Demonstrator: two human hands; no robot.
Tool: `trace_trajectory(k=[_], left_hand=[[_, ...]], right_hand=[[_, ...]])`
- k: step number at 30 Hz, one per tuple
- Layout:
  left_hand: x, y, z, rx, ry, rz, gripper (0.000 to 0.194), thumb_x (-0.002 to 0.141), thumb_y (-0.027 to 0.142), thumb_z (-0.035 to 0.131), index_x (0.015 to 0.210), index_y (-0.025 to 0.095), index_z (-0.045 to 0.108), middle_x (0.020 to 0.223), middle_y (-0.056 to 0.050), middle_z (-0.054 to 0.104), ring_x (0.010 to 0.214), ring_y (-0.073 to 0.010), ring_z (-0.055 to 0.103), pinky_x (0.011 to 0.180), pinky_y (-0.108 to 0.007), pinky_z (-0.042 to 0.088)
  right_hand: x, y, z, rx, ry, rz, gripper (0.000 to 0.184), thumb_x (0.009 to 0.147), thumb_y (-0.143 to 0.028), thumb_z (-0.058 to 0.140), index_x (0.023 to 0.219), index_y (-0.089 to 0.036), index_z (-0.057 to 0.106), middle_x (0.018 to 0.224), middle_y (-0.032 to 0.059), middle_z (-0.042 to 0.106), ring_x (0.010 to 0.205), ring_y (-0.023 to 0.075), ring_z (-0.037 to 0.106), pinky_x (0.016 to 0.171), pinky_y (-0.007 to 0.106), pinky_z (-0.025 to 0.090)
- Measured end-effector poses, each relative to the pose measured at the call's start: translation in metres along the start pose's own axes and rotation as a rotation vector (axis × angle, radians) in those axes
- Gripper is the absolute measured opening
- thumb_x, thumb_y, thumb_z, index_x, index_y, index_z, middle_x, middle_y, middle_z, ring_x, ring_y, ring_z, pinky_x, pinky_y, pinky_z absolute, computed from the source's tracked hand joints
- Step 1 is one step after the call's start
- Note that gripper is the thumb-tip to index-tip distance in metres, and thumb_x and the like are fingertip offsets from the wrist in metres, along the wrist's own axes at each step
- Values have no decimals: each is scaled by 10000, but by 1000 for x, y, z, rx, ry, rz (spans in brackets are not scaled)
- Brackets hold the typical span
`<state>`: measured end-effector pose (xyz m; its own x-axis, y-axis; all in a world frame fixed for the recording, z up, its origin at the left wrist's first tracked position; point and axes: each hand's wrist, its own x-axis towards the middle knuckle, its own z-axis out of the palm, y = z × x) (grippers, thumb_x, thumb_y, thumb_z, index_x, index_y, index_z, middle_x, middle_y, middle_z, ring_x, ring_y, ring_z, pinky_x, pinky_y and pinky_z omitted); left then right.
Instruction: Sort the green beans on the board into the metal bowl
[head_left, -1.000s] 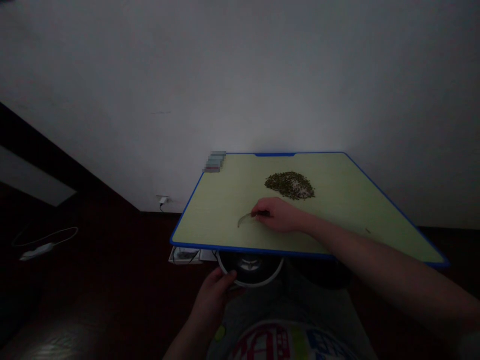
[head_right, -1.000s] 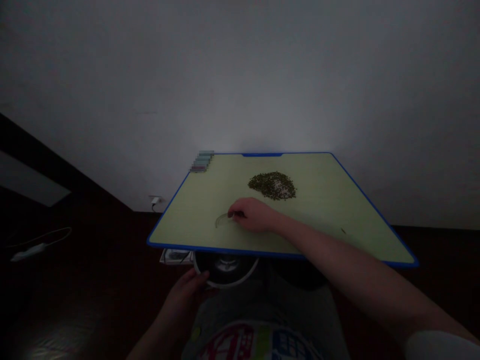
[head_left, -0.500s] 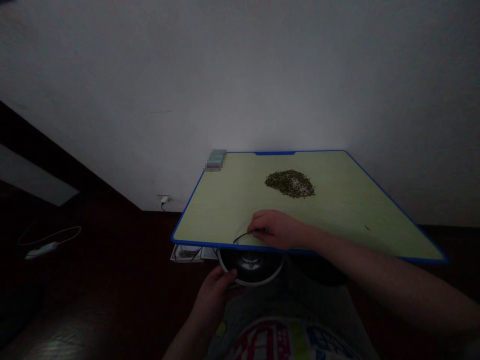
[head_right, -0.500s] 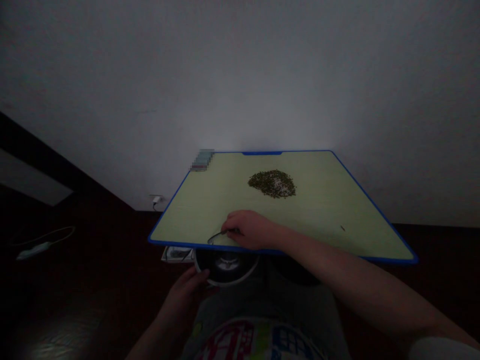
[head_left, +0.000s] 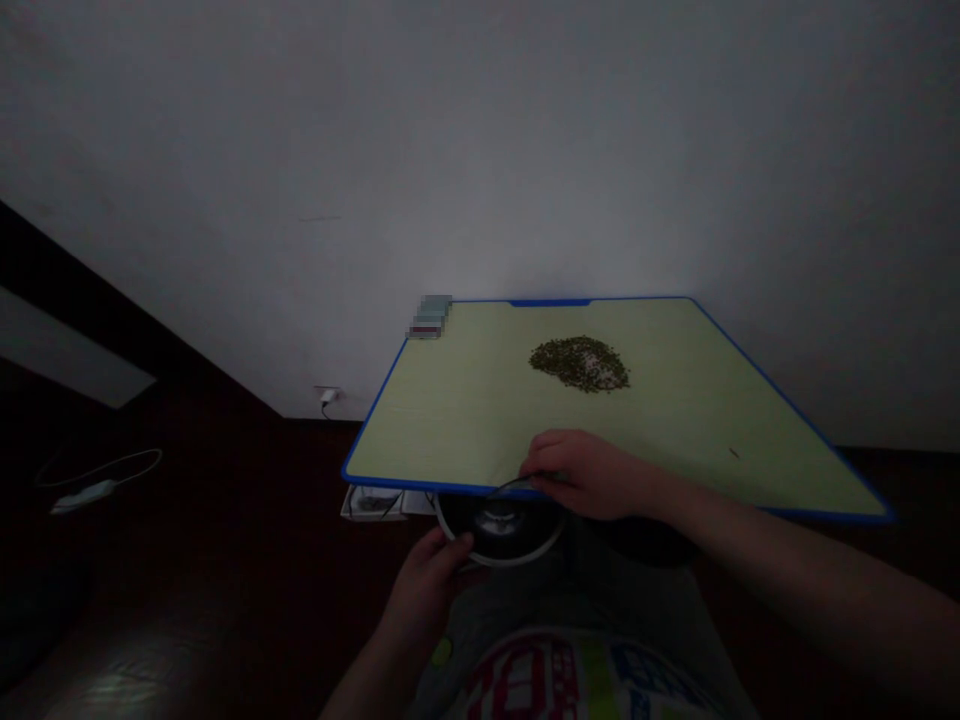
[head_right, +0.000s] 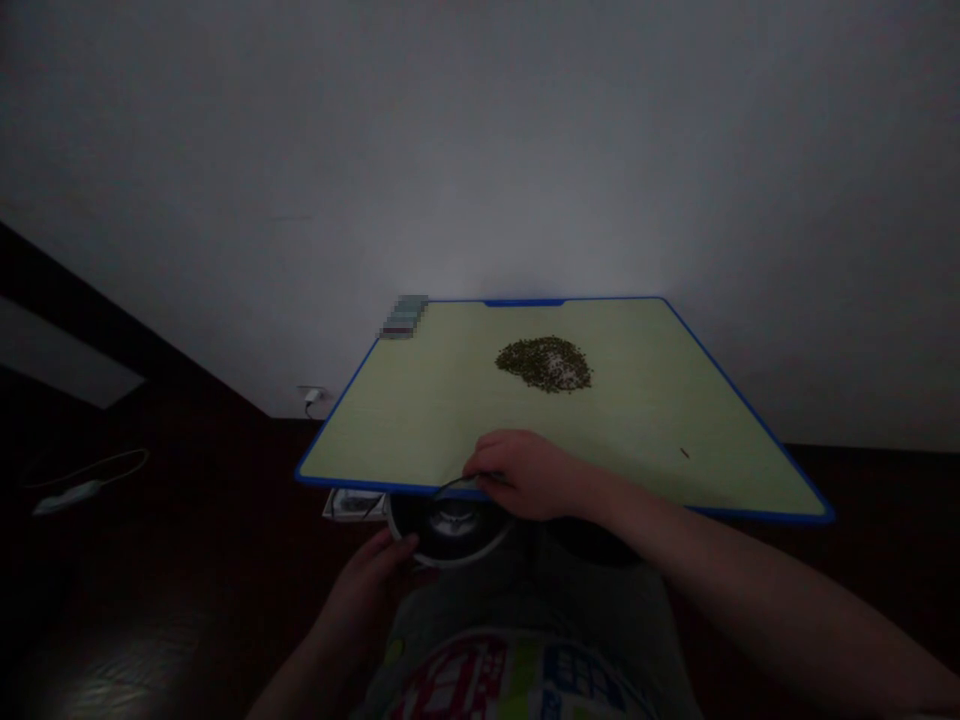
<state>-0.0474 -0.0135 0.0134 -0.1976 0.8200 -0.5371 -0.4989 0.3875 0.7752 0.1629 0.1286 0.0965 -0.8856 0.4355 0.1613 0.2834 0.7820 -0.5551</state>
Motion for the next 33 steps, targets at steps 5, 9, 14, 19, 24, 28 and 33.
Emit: trace_trajectory(k=[5,9,14,19,24,28,33], left_hand=[[5,-3,-5,-16,-63,-40,307,689,311,795,946,150,745,969,-127,811,970,-323,728,789,-396,571],[10,-6,-8,-16,-50,-62,341,674,316,807,960,140,746,938,-126,815,926,-324,742,763,-393,577],[9,-7,-7,-2,-79,-59,325,701,295,798,980,137,745,968,-128,813,930,-313,742,754,-378,583],[6,-6,-5,-62,-101,-101,312,716,265,788,1001,147,741,984,-122,812,953,-311,739,762,-384,588],[9,-7,-3,-35,-92,-110,337,692,261,807,1003,150,742,991,-123,812,953,-310,742,764,-383,591],[11,-10,-2,-38,-40,-124,369,633,280,842,965,145,751,954,-129,816,955,-331,743,763,-395,591],[9,-12,1,-59,21,-125,369,601,255,849,937,144,747,927,-134,818,971,-357,740,776,-416,592]], right_hand=[[-20,0,-16,6,61,69,214,903,-172,516,992,-163,711,882,75,664,812,170,614,748,289,469],[-38,5,-22,-5,97,159,199,907,-214,518,955,-166,705,867,77,672,782,175,611,709,293,465],[-59,14,-25,-35,175,258,193,905,-253,526,921,-172,700,827,73,675,757,183,606,682,302,461],[-84,32,-32,-79,292,369,209,890,-283,534,951,-179,705,803,64,678,710,181,611,649,302,475],[-100,57,-37,-117,432,514,236,862,-314,536,950,-184,712,877,82,719,755,205,657,670,318,505],[-100,76,-39,-182,500,611,267,852,-299,518,977,-169,714,908,97,729,776,220,672,705,336,517],[-98,91,-49,-315,505,640,289,855,-252,494,1007,-154,720,947,113,727,823,231,668,750,344,506]])
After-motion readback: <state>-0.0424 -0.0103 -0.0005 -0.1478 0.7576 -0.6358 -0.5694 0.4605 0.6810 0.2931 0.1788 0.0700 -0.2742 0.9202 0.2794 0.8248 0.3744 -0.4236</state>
